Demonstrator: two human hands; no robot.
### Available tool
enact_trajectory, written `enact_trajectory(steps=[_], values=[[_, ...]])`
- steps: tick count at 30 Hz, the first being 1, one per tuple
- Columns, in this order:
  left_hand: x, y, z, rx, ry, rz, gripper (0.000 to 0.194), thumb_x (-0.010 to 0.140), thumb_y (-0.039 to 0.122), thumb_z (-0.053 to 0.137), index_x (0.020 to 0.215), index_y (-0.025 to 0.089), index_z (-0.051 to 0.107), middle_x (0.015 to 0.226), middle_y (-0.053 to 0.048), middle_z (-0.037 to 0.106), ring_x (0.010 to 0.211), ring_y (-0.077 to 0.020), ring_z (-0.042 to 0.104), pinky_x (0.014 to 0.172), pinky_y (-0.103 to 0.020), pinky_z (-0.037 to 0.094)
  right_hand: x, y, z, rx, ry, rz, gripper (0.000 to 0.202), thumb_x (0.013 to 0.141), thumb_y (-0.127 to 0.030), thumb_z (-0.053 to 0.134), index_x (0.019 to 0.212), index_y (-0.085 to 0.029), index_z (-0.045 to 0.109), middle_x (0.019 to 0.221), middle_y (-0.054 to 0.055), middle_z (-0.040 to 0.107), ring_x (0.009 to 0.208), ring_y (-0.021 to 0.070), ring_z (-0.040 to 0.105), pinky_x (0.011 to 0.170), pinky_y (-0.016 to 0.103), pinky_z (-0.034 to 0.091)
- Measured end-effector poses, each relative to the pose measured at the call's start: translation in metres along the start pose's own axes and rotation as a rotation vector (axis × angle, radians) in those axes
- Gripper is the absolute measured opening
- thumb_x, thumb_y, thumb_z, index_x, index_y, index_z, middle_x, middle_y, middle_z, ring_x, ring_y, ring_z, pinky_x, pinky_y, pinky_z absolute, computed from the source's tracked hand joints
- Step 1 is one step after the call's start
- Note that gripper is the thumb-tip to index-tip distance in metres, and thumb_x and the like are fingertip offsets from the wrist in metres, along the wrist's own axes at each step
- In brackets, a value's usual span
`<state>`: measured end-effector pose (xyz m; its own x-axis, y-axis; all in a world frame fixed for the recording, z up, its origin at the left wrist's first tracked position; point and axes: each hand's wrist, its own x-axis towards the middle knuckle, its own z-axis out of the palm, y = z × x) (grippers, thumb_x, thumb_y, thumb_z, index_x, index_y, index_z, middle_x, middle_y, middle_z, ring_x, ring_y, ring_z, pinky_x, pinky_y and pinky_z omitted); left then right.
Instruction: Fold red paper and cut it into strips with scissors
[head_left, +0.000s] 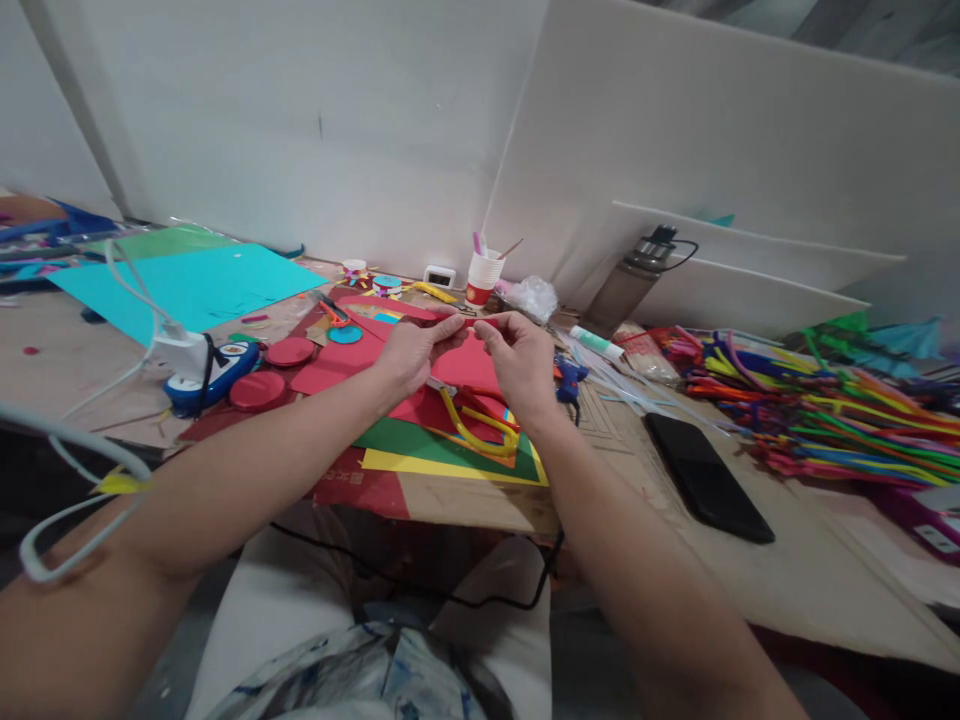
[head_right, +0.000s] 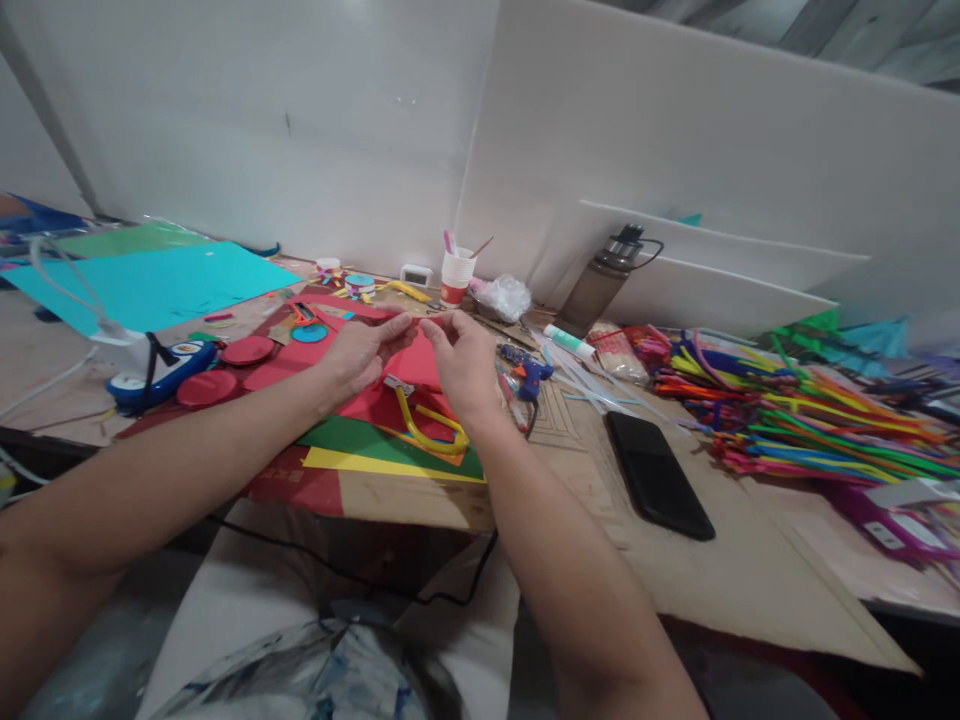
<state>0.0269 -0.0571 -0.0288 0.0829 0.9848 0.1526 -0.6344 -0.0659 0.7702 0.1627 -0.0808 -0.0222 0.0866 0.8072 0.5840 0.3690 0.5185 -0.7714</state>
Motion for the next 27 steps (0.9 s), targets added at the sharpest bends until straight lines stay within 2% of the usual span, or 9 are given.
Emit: enact_trajectory(steps=[5, 12, 16, 20, 23, 27], values=[[-0.0003, -0.0008, 0.0010, -0.005, 0.005, 0.036, 0.011, 0.067, 0.009, 0.077, 0.073, 0.012, 0.069, 0.068, -0.003, 0.068, 0.063, -0.0105, 0.065, 0.069, -0.023, 0.055, -0.0014, -0.0021, -0.0019, 0.001, 0.014, -0.011, 0.023, 0.085, -0.037, 0.057, 0.075, -0.018, 0.063, 0.068, 0.000, 0.064, 0.062, 0.0128, 0.054, 0.063, 0.027, 0.043], [-0.0044, 0.0013, 0.0053, 0.012, -0.060, -0.053, 0.009, 0.073, 0.007, 0.071, 0.080, 0.012, 0.069, 0.075, -0.004, 0.072, 0.069, -0.0113, 0.068, 0.070, -0.022, 0.055, -0.0014, -0.0026, -0.0013, 0.004, 0.049, -0.024, 0.022, 0.085, -0.035, 0.059, 0.072, -0.018, 0.062, 0.066, -0.001, 0.062, 0.061, 0.0123, 0.053, 0.064, 0.027, 0.042], [-0.0048, 0.0024, 0.0063, -0.008, -0.045, -0.030, 0.013, 0.072, 0.001, 0.068, 0.077, 0.013, 0.066, 0.068, -0.001, 0.069, 0.064, -0.0103, 0.066, 0.069, -0.022, 0.054, -0.0026, -0.0007, -0.0005, -0.002, 0.033, -0.050, 0.024, 0.085, -0.037, 0.059, 0.072, -0.018, 0.062, 0.066, -0.001, 0.062, 0.061, 0.0120, 0.052, 0.062, 0.026, 0.042], [-0.0018, 0.0021, 0.0046, -0.012, -0.034, -0.028, 0.014, 0.071, 0.002, 0.070, 0.078, 0.012, 0.065, 0.072, -0.003, 0.070, 0.066, -0.0108, 0.067, 0.073, -0.024, 0.055, -0.0027, -0.0003, -0.0011, 0.005, 0.038, -0.070, 0.025, 0.085, -0.037, 0.060, 0.070, -0.018, 0.062, 0.064, -0.001, 0.061, 0.060, 0.0117, 0.051, 0.061, 0.026, 0.041], [0.0007, 0.0016, 0.0020, -0.028, -0.032, -0.017, 0.014, 0.071, 0.003, 0.072, 0.079, 0.012, 0.065, 0.073, -0.003, 0.070, 0.066, -0.0109, 0.067, 0.073, -0.024, 0.055, -0.0020, -0.0006, -0.0005, 0.034, 0.016, -0.054, 0.025, 0.086, -0.040, 0.059, 0.075, -0.018, 0.064, 0.068, 0.000, 0.063, 0.061, 0.0121, 0.053, 0.062, 0.027, 0.042], [0.0008, 0.0004, 0.0002, -0.036, -0.048, -0.006, 0.014, 0.070, 0.003, 0.072, 0.078, 0.012, 0.065, 0.070, -0.002, 0.069, 0.065, -0.0104, 0.067, 0.071, -0.022, 0.055, -0.0012, -0.0003, 0.0012, 0.041, 0.012, -0.050, 0.021, 0.080, -0.038, 0.067, 0.085, -0.018, 0.066, 0.077, 0.001, 0.067, 0.067, 0.0134, 0.057, 0.065, 0.028, 0.045]])
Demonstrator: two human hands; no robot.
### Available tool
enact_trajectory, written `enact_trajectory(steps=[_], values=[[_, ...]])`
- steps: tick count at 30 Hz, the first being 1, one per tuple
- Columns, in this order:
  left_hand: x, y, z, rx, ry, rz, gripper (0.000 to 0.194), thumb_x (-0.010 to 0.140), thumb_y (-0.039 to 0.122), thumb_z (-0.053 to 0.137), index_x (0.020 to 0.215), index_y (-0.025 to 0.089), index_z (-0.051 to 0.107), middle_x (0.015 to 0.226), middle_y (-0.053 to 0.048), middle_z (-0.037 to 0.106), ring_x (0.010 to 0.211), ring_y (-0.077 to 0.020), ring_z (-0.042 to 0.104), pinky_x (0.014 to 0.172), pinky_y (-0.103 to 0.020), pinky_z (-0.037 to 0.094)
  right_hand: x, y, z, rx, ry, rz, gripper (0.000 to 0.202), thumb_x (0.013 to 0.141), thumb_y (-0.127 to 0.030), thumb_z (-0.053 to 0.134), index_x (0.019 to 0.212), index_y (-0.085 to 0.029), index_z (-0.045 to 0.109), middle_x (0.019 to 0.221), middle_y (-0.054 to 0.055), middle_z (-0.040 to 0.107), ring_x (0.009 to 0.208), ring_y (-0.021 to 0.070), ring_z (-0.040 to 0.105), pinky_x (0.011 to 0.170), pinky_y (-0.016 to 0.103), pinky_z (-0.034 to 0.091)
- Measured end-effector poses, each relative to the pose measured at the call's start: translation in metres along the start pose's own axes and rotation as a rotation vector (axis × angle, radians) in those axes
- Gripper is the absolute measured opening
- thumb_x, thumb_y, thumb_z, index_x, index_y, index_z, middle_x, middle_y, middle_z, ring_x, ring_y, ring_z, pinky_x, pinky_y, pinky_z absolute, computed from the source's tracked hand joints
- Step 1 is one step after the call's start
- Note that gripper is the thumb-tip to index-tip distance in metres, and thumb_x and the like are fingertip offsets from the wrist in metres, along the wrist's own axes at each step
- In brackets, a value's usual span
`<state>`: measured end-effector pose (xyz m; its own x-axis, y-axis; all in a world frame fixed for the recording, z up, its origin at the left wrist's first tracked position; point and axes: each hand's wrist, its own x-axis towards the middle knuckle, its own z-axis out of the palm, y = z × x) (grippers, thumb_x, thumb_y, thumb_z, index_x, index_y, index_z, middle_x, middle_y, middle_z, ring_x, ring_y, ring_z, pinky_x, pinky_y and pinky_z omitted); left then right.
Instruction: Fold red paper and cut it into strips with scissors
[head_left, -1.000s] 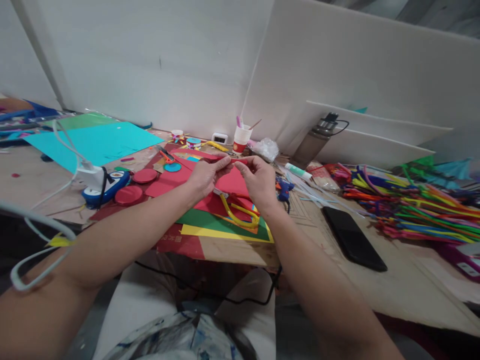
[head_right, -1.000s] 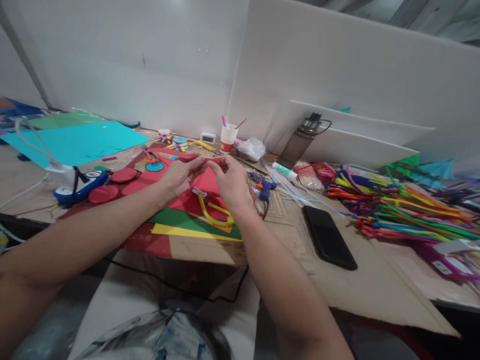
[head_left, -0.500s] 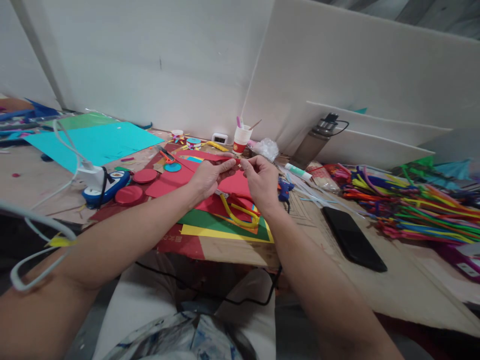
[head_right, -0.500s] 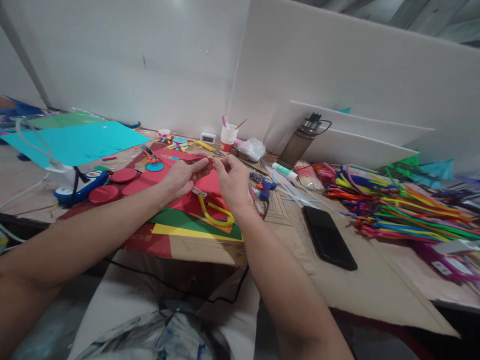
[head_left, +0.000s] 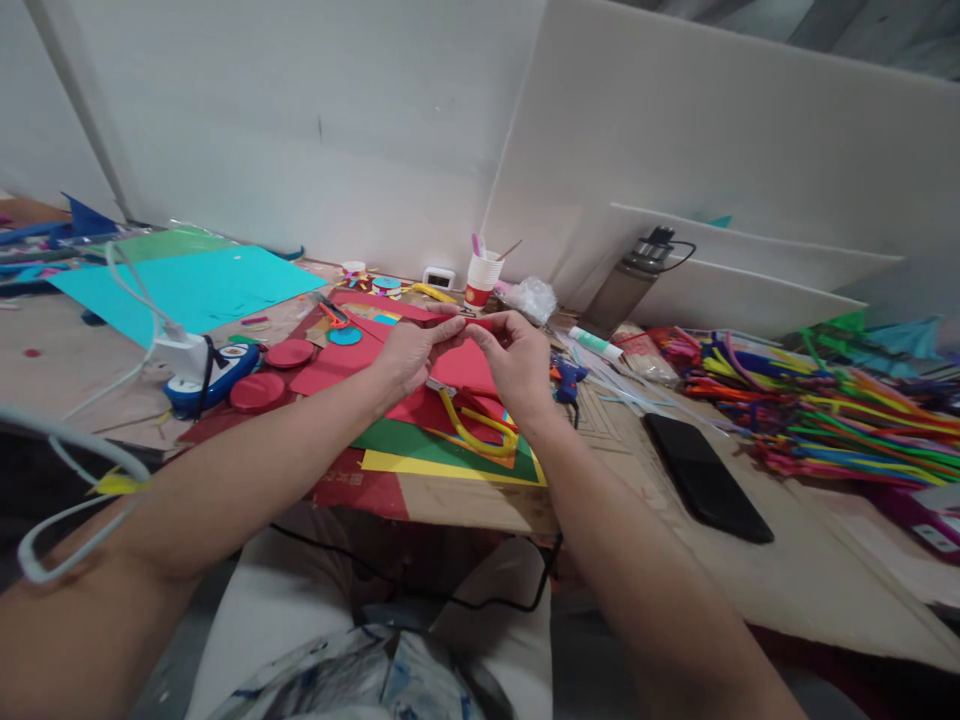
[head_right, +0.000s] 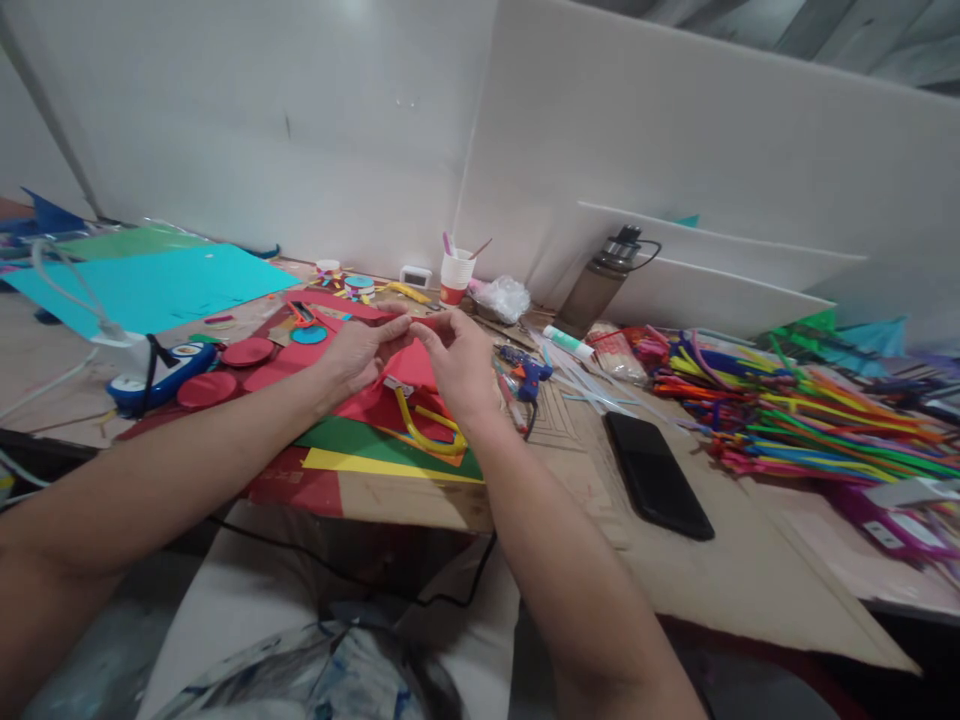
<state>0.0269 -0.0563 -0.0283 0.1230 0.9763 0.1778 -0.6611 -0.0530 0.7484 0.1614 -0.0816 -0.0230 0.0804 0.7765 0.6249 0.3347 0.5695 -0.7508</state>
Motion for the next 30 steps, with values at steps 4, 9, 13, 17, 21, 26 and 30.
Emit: enact_trajectory(steps=[4, 9, 13, 17, 21, 26, 30], values=[[-0.002, 0.000, 0.001, 0.013, -0.036, -0.007, 0.012, 0.071, 0.005, 0.072, 0.078, 0.012, 0.066, 0.070, -0.002, 0.070, 0.066, -0.0106, 0.067, 0.071, -0.022, 0.055, 0.000, 0.001, -0.001, -0.036, 0.021, -0.012, 0.018, 0.082, -0.035, 0.063, 0.081, -0.017, 0.067, 0.074, 0.002, 0.067, 0.068, 0.0148, 0.058, 0.066, 0.029, 0.046], [0.001, 0.003, 0.000, 0.000, -0.045, 0.020, 0.010, 0.072, 0.010, 0.074, 0.078, 0.013, 0.066, 0.070, -0.002, 0.071, 0.065, -0.0107, 0.068, 0.069, -0.022, 0.054, -0.001, 0.003, -0.002, -0.054, 0.044, -0.022, 0.019, 0.084, -0.036, 0.061, 0.078, -0.017, 0.065, 0.072, 0.002, 0.066, 0.066, 0.0147, 0.058, 0.066, 0.030, 0.046], [0.002, 0.007, -0.001, 0.004, -0.011, 0.025, 0.007, 0.077, 0.017, 0.073, 0.078, 0.013, 0.067, 0.071, -0.003, 0.072, 0.065, -0.0111, 0.068, 0.069, -0.022, 0.054, 0.000, 0.005, -0.002, -0.052, 0.068, -0.041, 0.017, 0.084, -0.034, 0.061, 0.079, -0.018, 0.065, 0.072, 0.001, 0.065, 0.066, 0.0141, 0.057, 0.067, 0.029, 0.046], [0.001, 0.012, 0.001, 0.025, 0.012, 0.009, 0.011, 0.079, 0.024, 0.072, 0.081, 0.014, 0.067, 0.077, -0.004, 0.074, 0.071, -0.0114, 0.069, 0.072, -0.022, 0.053, 0.000, 0.005, -0.002, -0.057, 0.090, -0.051, 0.016, 0.084, -0.033, 0.062, 0.078, -0.018, 0.064, 0.071, 0.000, 0.064, 0.065, 0.0137, 0.056, 0.066, 0.029, 0.046], [0.003, 0.015, -0.002, 0.021, 0.005, 0.022, 0.011, 0.079, 0.025, 0.073, 0.081, 0.015, 0.067, 0.080, -0.002, 0.074, 0.070, -0.0107, 0.069, 0.067, -0.021, 0.053, 0.000, 0.004, -0.002, -0.060, 0.095, -0.063, 0.016, 0.084, -0.032, 0.062, 0.077, -0.018, 0.064, 0.071, 0.000, 0.064, 0.066, 0.0136, 0.056, 0.067, 0.029, 0.045], [0.007, 0.014, -0.005, 0.018, 0.020, 0.029, 0.011, 0.080, 0.025, 0.072, 0.083, 0.016, 0.066, 0.082, -0.002, 0.074, 0.069, -0.0091, 0.068, 0.064, -0.018, 0.051, -0.001, 0.003, -0.002, -0.087, 0.098, -0.071, 0.017, 0.085, -0.033, 0.061, 0.079, -0.018, 0.065, 0.072, 0.001, 0.064, 0.065, 0.0138, 0.055, 0.065, 0.028, 0.045], [0.008, 0.015, -0.006, 0.017, 0.044, 0.010, 0.013, 0.081, 0.028, 0.070, 0.084, 0.017, 0.066, 0.083, -0.002, 0.074, 0.071, -0.0101, 0.069, 0.066, -0.019, 0.052, -0.001, 0.003, -0.002, -0.114, 0.101, -0.077, 0.017, 0.085, -0.034, 0.061, 0.079, -0.019, 0.065, 0.072, 0.001, 0.064, 0.065, 0.0140, 0.055, 0.065, 0.028, 0.045]])
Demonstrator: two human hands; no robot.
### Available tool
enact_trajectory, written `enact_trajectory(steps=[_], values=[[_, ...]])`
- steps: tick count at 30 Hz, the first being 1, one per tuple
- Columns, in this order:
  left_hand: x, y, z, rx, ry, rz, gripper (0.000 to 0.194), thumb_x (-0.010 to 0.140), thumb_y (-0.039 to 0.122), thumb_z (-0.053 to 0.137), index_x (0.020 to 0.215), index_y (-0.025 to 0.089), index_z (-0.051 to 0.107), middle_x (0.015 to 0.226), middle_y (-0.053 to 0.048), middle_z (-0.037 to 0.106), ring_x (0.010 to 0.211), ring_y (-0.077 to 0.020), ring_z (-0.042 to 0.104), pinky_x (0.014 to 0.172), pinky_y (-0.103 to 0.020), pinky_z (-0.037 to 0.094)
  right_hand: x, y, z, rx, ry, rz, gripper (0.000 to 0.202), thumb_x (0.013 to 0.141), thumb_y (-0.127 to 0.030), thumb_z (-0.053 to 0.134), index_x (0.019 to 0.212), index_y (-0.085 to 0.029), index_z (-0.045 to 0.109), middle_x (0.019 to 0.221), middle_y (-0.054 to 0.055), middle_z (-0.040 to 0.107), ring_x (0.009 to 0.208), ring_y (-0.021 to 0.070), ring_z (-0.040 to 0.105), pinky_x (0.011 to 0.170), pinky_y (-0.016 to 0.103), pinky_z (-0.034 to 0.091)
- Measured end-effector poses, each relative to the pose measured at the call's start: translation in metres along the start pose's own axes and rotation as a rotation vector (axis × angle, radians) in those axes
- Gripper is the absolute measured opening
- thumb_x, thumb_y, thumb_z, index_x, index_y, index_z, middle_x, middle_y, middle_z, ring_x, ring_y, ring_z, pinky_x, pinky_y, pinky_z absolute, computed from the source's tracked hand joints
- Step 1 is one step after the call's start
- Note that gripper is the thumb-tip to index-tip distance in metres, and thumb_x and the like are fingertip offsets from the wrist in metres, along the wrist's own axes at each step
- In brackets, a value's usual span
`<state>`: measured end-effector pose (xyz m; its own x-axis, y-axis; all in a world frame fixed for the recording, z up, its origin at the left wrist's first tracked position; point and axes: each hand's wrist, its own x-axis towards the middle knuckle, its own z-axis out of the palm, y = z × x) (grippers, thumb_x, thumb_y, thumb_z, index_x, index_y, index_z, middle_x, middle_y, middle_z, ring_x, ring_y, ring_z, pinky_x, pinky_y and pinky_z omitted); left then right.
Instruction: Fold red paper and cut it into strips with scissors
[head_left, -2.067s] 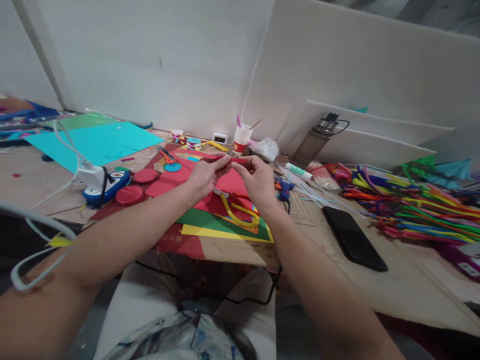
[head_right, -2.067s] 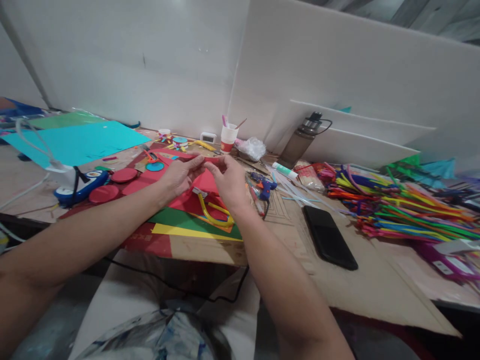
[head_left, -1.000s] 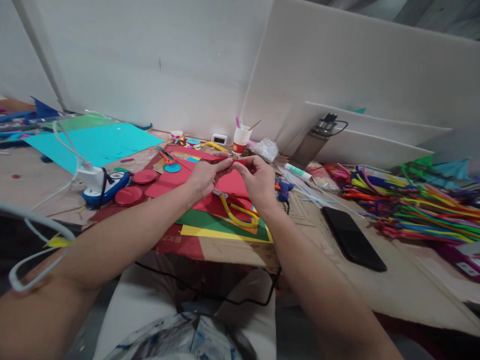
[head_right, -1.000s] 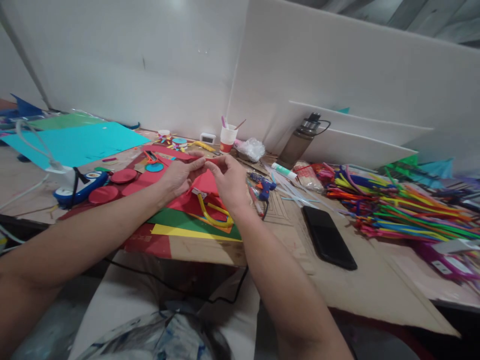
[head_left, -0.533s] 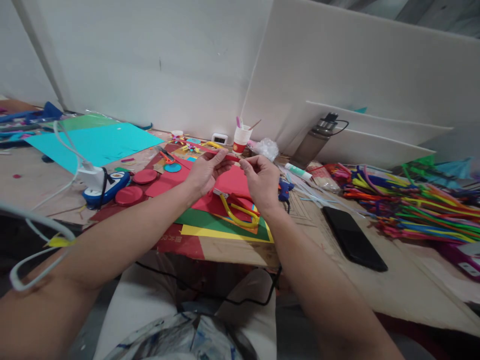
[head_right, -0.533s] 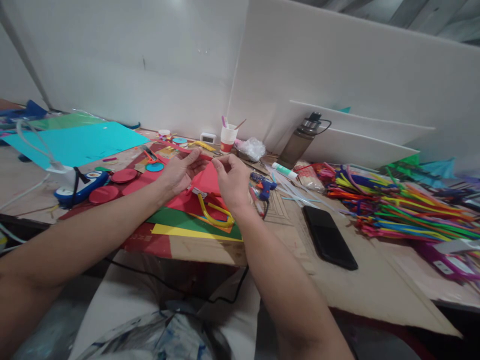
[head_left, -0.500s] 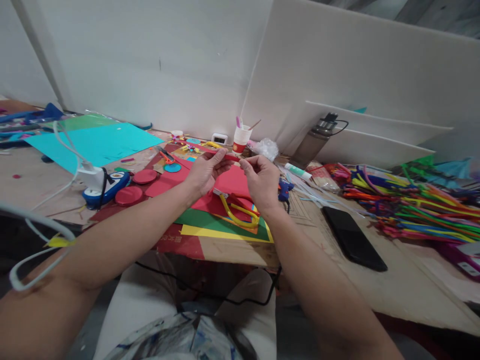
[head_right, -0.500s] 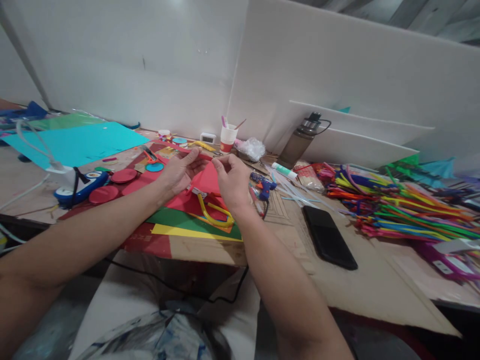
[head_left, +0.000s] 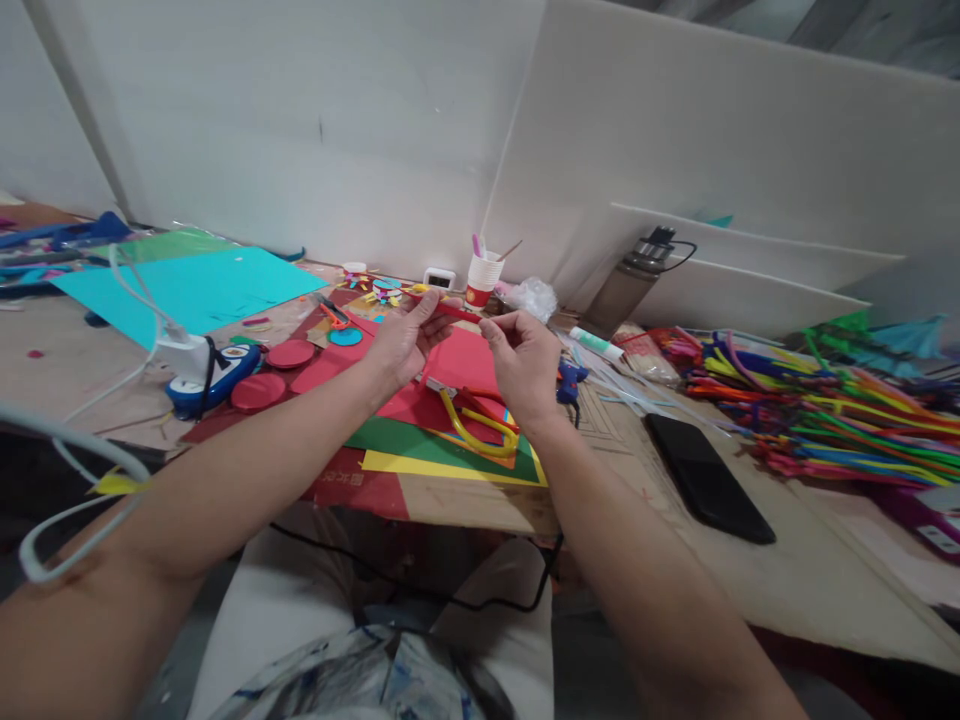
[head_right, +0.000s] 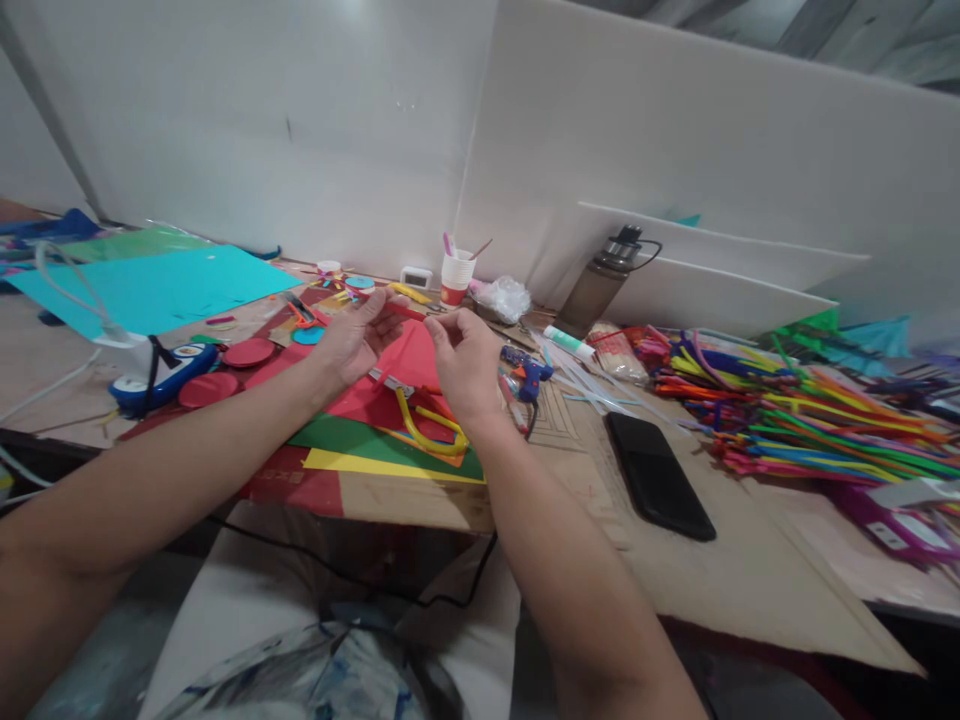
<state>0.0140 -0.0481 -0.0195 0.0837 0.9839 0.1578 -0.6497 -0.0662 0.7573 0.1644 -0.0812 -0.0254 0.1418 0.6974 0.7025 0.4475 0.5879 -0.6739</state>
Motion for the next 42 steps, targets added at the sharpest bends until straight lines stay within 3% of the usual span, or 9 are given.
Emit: enact_trajectory(steps=[8, 16, 24, 29, 35, 42], values=[[0.002, 0.002, -0.002, -0.043, 0.057, -0.007, 0.018, 0.084, 0.035, 0.066, 0.084, 0.018, 0.067, 0.086, -0.003, 0.075, 0.071, -0.0103, 0.069, 0.067, -0.020, 0.052, -0.001, 0.000, 0.000, -0.014, 0.011, -0.008, 0.017, 0.086, -0.035, 0.059, 0.080, -0.020, 0.064, 0.074, 0.001, 0.064, 0.065, 0.0145, 0.055, 0.065, 0.029, 0.045], [0.002, 0.006, 0.002, -0.060, 0.085, 0.032, 0.023, 0.083, 0.039, 0.067, 0.085, 0.017, 0.066, 0.090, -0.005, 0.075, 0.086, -0.0136, 0.071, 0.072, -0.020, 0.053, -0.001, 0.000, 0.000, 0.002, 0.033, -0.042, 0.017, 0.086, -0.035, 0.060, 0.079, -0.020, 0.064, 0.073, 0.000, 0.064, 0.065, 0.0138, 0.055, 0.065, 0.029, 0.045], [-0.005, -0.002, 0.004, -0.026, -0.100, 0.009, 0.020, 0.074, 0.029, 0.077, 0.087, 0.016, 0.068, 0.091, -0.005, 0.075, 0.085, -0.0149, 0.072, 0.074, -0.022, 0.054, -0.001, -0.003, -0.001, 0.016, 0.015, -0.024, 0.018, 0.085, -0.036, 0.060, 0.081, -0.019, 0.065, 0.075, 0.001, 0.065, 0.066, 0.0142, 0.055, 0.065, 0.029, 0.045], [-0.008, -0.008, 0.004, -0.016, -0.142, 0.001, 0.021, 0.067, 0.015, 0.080, 0.085, 0.015, 0.069, 0.085, -0.004, 0.075, 0.081, -0.0151, 0.072, 0.071, -0.022, 0.053, -0.001, -0.001, 0.000, 0.058, -0.016, 0.013, 0.019, 0.085, -0.036, 0.060, 0.079, -0.019, 0.064, 0.075, 0.001, 0.066, 0.067, 0.0143, 0.056, 0.065, 0.028, 0.045], [-0.005, -0.013, -0.002, 0.014, -0.076, -0.014, 0.012, 0.071, 0.018, 0.078, 0.077, 0.013, 0.069, 0.076, -0.005, 0.074, 0.072, -0.0141, 0.072, 0.065, -0.020, 0.051, -0.002, -0.001, 0.002, 0.066, -0.057, 0.064, 0.021, 0.084, -0.037, 0.060, 0.078, -0.018, 0.065, 0.073, 0.002, 0.066, 0.066, 0.0145, 0.056, 0.064, 0.028, 0.044], [-0.006, -0.014, -0.002, -0.031, 0.004, -0.028, 0.015, 0.067, 0.016, 0.080, 0.073, 0.013, 0.066, 0.070, -0.003, 0.072, 0.068, -0.0149, 0.071, 0.064, -0.021, 0.052, -0.002, -0.003, 0.004, 0.071, -0.082, 0.115, 0.022, 0.084, -0.036, 0.059, 0.073, -0.017, 0.063, 0.069, 0.001, 0.065, 0.063, 0.0141, 0.055, 0.063, 0.028, 0.043]])
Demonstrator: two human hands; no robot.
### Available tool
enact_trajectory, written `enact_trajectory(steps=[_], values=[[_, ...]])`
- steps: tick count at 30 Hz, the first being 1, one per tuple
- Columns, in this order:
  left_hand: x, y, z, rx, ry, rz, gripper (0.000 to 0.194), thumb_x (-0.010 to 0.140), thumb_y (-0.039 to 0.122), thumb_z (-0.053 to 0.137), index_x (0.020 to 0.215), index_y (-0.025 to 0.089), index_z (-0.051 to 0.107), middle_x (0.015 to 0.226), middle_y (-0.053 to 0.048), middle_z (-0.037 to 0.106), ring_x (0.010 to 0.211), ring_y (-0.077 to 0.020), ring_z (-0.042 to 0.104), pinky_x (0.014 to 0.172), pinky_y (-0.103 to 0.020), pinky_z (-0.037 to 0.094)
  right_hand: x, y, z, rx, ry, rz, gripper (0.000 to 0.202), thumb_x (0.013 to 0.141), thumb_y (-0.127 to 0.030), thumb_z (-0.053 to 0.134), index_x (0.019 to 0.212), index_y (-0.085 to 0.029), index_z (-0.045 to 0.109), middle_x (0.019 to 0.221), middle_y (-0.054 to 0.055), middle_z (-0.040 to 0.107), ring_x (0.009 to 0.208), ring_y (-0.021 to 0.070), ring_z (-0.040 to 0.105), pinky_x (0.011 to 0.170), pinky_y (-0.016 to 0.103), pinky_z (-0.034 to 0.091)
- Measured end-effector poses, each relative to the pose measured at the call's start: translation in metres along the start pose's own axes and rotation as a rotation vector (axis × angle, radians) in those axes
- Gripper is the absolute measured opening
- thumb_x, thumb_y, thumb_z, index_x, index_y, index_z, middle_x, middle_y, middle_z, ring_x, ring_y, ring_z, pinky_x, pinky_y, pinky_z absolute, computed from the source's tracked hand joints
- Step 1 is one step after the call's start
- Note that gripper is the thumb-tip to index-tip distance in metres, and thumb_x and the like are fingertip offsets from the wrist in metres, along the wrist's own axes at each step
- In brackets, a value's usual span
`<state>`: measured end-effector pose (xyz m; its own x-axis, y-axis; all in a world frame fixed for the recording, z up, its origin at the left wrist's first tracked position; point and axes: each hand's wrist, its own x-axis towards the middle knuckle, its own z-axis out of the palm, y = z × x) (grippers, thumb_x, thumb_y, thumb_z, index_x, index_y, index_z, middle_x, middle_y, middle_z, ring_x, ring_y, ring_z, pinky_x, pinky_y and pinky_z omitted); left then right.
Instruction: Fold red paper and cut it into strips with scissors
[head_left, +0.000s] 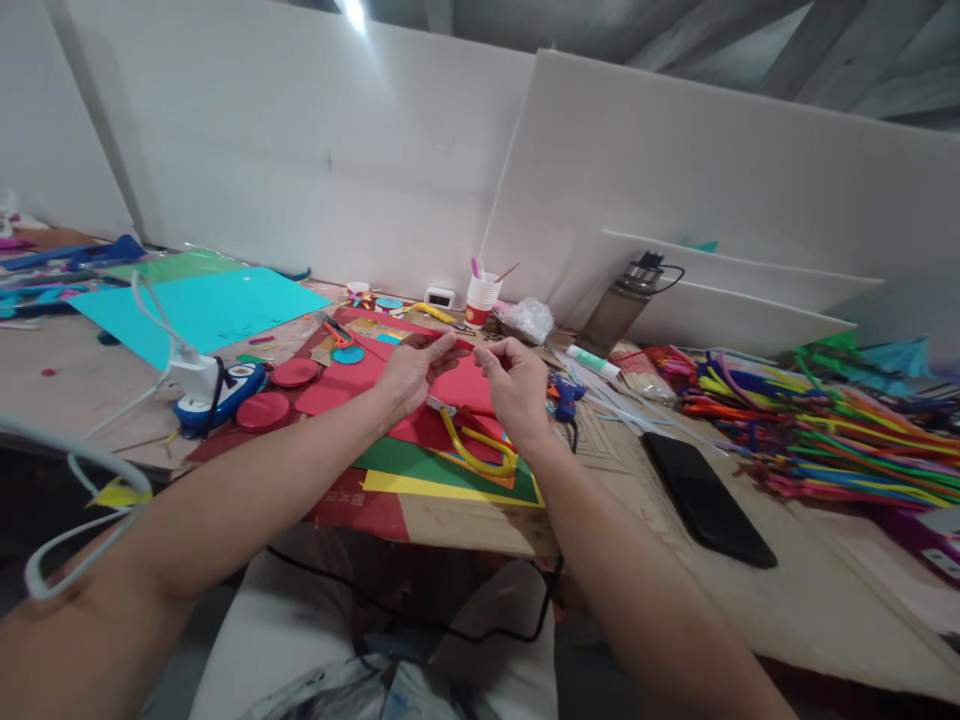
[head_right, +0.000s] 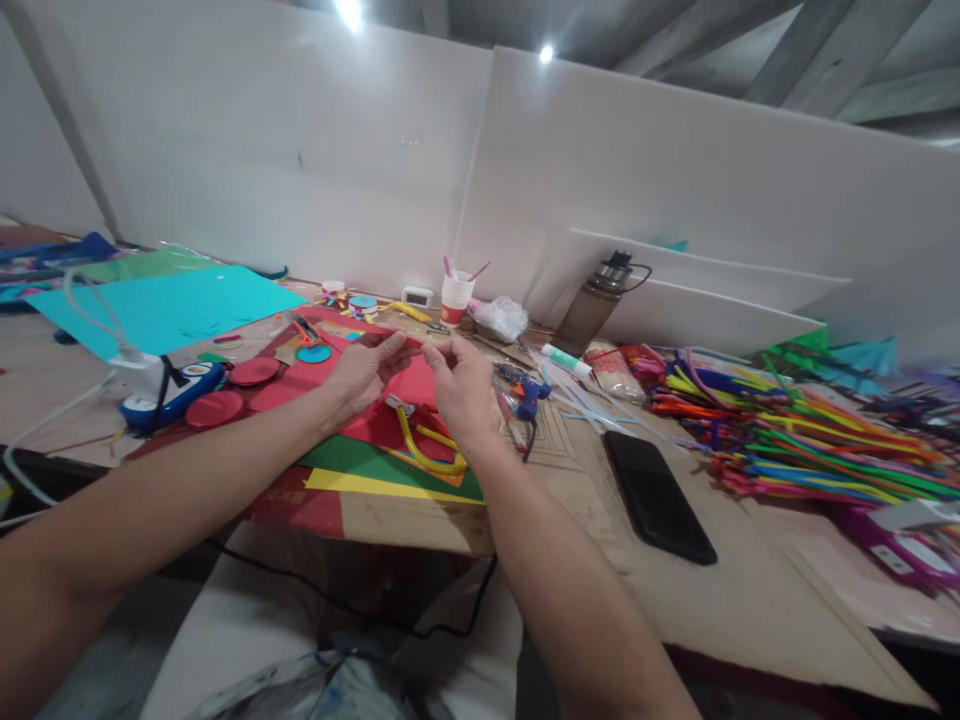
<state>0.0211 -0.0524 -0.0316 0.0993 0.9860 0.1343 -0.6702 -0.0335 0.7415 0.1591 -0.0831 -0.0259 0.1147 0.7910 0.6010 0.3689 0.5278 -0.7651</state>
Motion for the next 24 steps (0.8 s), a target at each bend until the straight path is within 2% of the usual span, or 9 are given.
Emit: enact_trajectory(steps=[5, 9, 14, 19, 24], values=[[-0.0013, 0.0041, 0.0027, -0.022, 0.079, -0.007, 0.015, 0.069, 0.015, 0.079, 0.074, 0.013, 0.064, 0.070, -0.002, 0.071, 0.066, -0.0134, 0.071, 0.067, -0.022, 0.052, 0.0024, 0.0043, 0.0022, 0.015, -0.064, 0.004, 0.024, 0.080, -0.039, 0.065, 0.093, -0.018, 0.063, 0.083, 0.005, 0.068, 0.071, 0.0163, 0.059, 0.067, 0.030, 0.045], [-0.0003, 0.0042, 0.0018, -0.002, 0.142, -0.013, 0.016, 0.069, 0.015, 0.079, 0.073, 0.013, 0.064, 0.070, -0.002, 0.071, 0.068, -0.0150, 0.071, 0.072, -0.026, 0.054, 0.0025, 0.0063, 0.0029, -0.094, -0.097, -0.009, 0.020, 0.081, -0.039, 0.065, 0.083, -0.019, 0.064, 0.078, 0.005, 0.068, 0.070, 0.0174, 0.057, 0.066, 0.030, 0.044], [0.0008, 0.0019, -0.0013, 0.025, 0.164, -0.004, 0.018, 0.066, 0.017, 0.081, 0.075, 0.012, 0.066, 0.072, -0.003, 0.072, 0.069, -0.0141, 0.071, 0.071, -0.024, 0.053, 0.0023, 0.0068, 0.0020, -0.181, -0.044, -0.034, 0.023, 0.084, -0.042, 0.060, 0.077, -0.020, 0.063, 0.071, 0.003, 0.064, 0.067, 0.0172, 0.054, 0.064, 0.030, 0.041], [-0.0009, 0.0005, -0.0022, 0.039, 0.130, -0.007, 0.022, 0.062, 0.021, 0.084, 0.074, 0.013, 0.068, 0.072, -0.004, 0.073, 0.071, -0.0158, 0.072, 0.072, -0.025, 0.053, 0.0028, 0.0065, 0.0008, -0.136, -0.057, 0.008, 0.022, 0.085, -0.040, 0.059, 0.077, -0.020, 0.062, 0.070, 0.002, 0.065, 0.064, 0.0168, 0.055, 0.062, 0.029, 0.041], [-0.0056, 0.0019, 0.0005, 0.049, 0.119, -0.010, 0.019, 0.065, 0.022, 0.082, 0.074, 0.013, 0.068, 0.073, -0.005, 0.073, 0.070, -0.0151, 0.071, 0.069, -0.024, 0.053, 0.0012, 0.0043, 0.0003, -0.066, -0.067, 0.048, 0.022, 0.085, -0.037, 0.058, 0.073, -0.020, 0.063, 0.070, 0.003, 0.066, 0.064, 0.0166, 0.056, 0.063, 0.029, 0.042]])
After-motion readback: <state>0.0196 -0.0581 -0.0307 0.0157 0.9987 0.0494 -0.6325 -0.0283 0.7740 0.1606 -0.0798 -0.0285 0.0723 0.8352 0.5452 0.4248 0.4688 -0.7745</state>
